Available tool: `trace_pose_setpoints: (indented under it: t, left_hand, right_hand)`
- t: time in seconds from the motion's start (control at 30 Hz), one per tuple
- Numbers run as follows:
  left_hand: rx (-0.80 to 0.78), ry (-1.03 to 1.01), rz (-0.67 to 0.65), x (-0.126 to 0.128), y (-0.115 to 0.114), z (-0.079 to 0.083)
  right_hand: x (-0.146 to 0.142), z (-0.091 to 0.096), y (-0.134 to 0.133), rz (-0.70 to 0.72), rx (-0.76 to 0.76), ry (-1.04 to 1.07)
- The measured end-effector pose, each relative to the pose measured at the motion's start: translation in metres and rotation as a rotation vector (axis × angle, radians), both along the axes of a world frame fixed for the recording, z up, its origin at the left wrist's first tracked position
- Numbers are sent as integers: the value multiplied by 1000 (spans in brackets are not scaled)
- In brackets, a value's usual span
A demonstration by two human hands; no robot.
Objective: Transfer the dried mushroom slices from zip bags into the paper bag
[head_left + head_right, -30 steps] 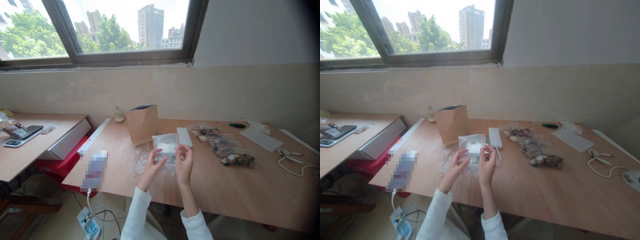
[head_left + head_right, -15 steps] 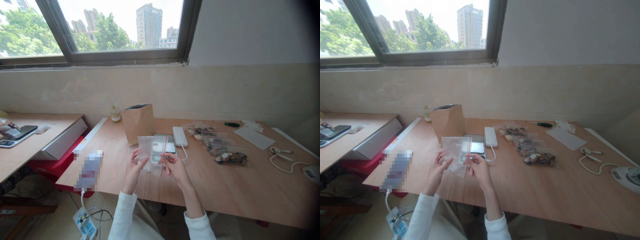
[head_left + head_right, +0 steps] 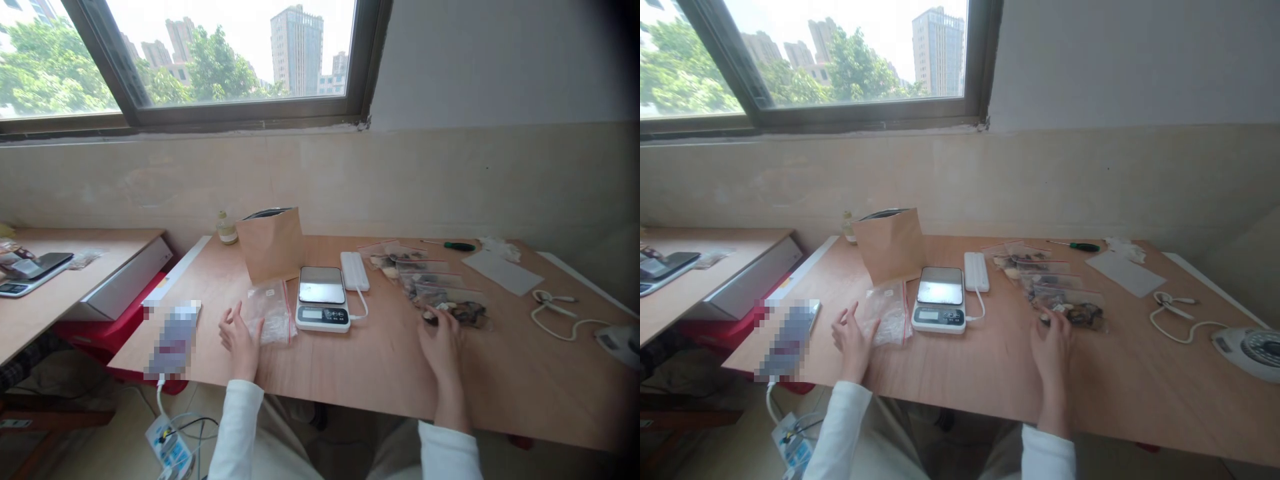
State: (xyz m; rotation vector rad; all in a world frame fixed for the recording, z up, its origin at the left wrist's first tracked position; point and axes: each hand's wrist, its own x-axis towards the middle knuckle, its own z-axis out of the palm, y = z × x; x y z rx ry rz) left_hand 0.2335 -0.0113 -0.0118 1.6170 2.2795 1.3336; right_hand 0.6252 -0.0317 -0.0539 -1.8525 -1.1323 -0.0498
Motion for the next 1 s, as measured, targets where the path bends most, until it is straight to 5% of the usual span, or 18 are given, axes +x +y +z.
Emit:
trace_pose_setpoints:
  t: [0.07, 0.17, 0.27, 0.4, 0.53, 0.7, 0.83, 1.0]
  left_hand:
    - [55, 133, 4, 9, -1, 4]
    - [75, 188, -202, 22, 2, 8]
    - [-118, 219, -416, 29, 10, -4]
    - [-438, 339, -512, 25, 16, -31]
    - [-467, 348, -581, 14, 19, -35]
    - [-261, 311, -510, 15, 10, -7]
    - [-33, 192, -425, 33, -10, 27]
    - [61, -162, -748, 74, -32, 67]
  right_hand:
    - [14, -11, -5, -17, -66, -22]
    - [21, -17, -8, -100, -197, -45]
    - [22, -14, -5, -198, -300, -42]
    - [24, -5, 2, -223, -434, -60]
    - [22, -1, -2, -222, -456, -114]
    - [21, 5, -22, -196, -413, -126]
    - [27, 34, -42, -65, -264, -33]
    - [6, 100, -61, 34, -4, 399]
